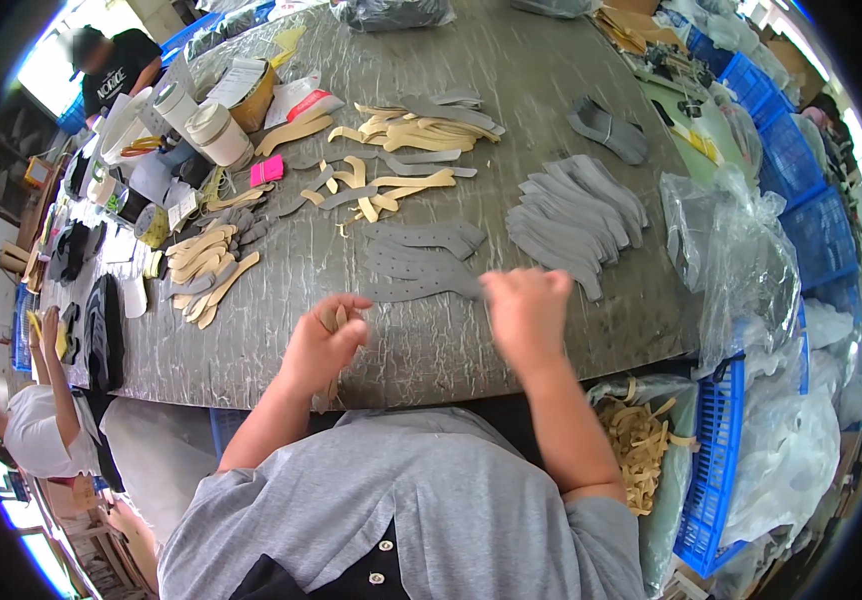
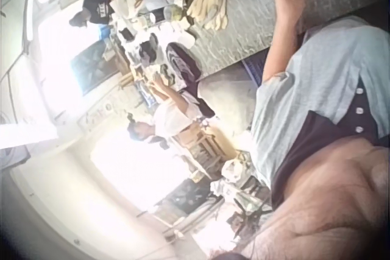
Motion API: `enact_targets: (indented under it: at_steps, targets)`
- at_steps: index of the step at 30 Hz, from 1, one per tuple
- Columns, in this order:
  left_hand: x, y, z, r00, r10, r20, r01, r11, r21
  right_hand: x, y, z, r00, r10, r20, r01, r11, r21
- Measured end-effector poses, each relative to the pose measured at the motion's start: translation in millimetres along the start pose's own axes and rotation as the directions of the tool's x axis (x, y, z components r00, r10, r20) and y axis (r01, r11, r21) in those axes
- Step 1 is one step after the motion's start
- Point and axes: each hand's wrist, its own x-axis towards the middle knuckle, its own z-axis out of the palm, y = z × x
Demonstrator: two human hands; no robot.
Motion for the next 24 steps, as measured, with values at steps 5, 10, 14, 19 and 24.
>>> enact_targets:
  at_steps: [5, 10, 14, 19, 24]
  targets:
    - [19, 9, 0, 0.982, 0.127, 0.139, -0.05, 0.888, -0.456, 20, 11, -16, 0.985, 0.081, -0.155, -0.075, 0.996, 0.045]
    - [22, 19, 14, 0.904, 0.39, 0.178, -0.428, 0.818, 0.384, 18, -81, -17, 0.982, -0.013, 0.187, -0.13, 0.675, 0.726]
    - [19, 19, 20, 0.843, 0.5, 0.197, -0.44, 0.432, 0.787, 20, -90, -16, 0.98, -0.023, 0.198, -0.129, 0.685, 0.717]
    - [15, 23, 20, 0.87, 0.424, 0.251, -0.414, 0.352, 0.839, 19, -91, -15, 0.977, -0.006, 0.214, -0.152, 0.681, 0.716]
    - [15, 23, 22, 0.879, 0.397, 0.264, -0.41, 0.347, 0.843, 16, -85, -11, 0.983, -0.048, 0.179, -0.102, 0.667, 0.739]
